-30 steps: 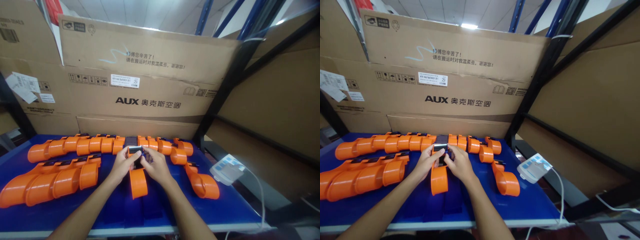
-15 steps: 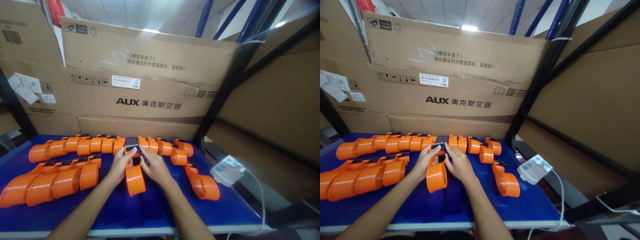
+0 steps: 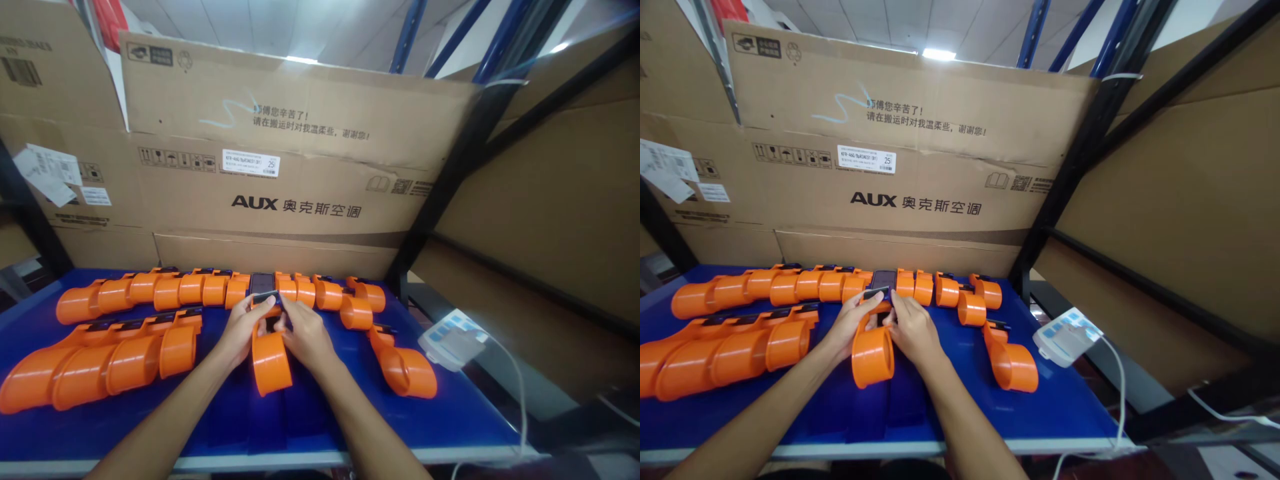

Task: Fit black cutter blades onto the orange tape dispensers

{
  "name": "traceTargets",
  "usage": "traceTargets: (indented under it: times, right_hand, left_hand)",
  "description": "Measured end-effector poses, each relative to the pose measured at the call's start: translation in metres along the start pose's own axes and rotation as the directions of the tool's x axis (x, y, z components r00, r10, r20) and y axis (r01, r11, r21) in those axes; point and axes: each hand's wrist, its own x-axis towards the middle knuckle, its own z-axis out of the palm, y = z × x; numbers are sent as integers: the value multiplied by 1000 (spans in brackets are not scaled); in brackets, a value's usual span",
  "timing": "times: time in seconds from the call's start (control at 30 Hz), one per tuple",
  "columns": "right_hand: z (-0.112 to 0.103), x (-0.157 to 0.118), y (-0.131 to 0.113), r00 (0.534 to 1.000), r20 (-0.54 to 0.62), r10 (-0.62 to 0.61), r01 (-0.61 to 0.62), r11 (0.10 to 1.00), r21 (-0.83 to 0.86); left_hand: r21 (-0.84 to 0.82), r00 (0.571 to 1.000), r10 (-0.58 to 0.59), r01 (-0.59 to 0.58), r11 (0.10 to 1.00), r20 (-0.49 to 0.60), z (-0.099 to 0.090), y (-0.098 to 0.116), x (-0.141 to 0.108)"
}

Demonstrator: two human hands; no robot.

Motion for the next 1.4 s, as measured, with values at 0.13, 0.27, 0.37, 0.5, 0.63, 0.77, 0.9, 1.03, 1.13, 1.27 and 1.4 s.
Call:
traceTargets:
  times: [0.13,0.27,0.37,0.5,0.63,0.77,0.9,1.03,1.13,1.27,1.4]
  right_hand:
    - [-7,4,1,999,16,48,-49,995,89]
    - [-9,4,-1,991,-2,137,-136,981,137]
    - [-9,5,-6,988,-12,155,-151,974,171]
    - [-18,10,-6,957,-46,286,-264,928,262]
    - [-33,17,9,862,-137,487,-452,863,225]
    - [-39,17,29,826,44,562,-564,825,37]
    - [-32,11,32,768,305,563,-573,817,-64]
    - [-21,8,24,750,365,551,-571,818,-63]
    - [-17,7,23,735,385,558,-576,813,-78]
    - [-19,7,26,718,370,589,-592,797,-120]
    - [-24,7,27,715,352,604,-595,790,-147]
  left_hand:
    - [52,999,52,-52,997,-7,-1,2,2]
    - [169,993,113,-115,979,22,-3,-1,2]
    - [212,990,129,-137,968,51,-4,-1,2]
    - [137,993,111,-117,984,49,-3,6,-2]
    - [59,992,128,-128,990,9,-1,14,-5]
    - [38,992,118,-117,992,-38,1,15,-5]
    - [21,994,99,-99,995,-48,2,15,-5]
    - [15,994,94,-93,996,-49,3,14,-5]
    - [15,994,92,-91,996,-51,3,12,-4]
    - [33,994,92,-90,995,-57,2,9,-2]
    - [75,994,95,-91,993,-48,1,6,0]
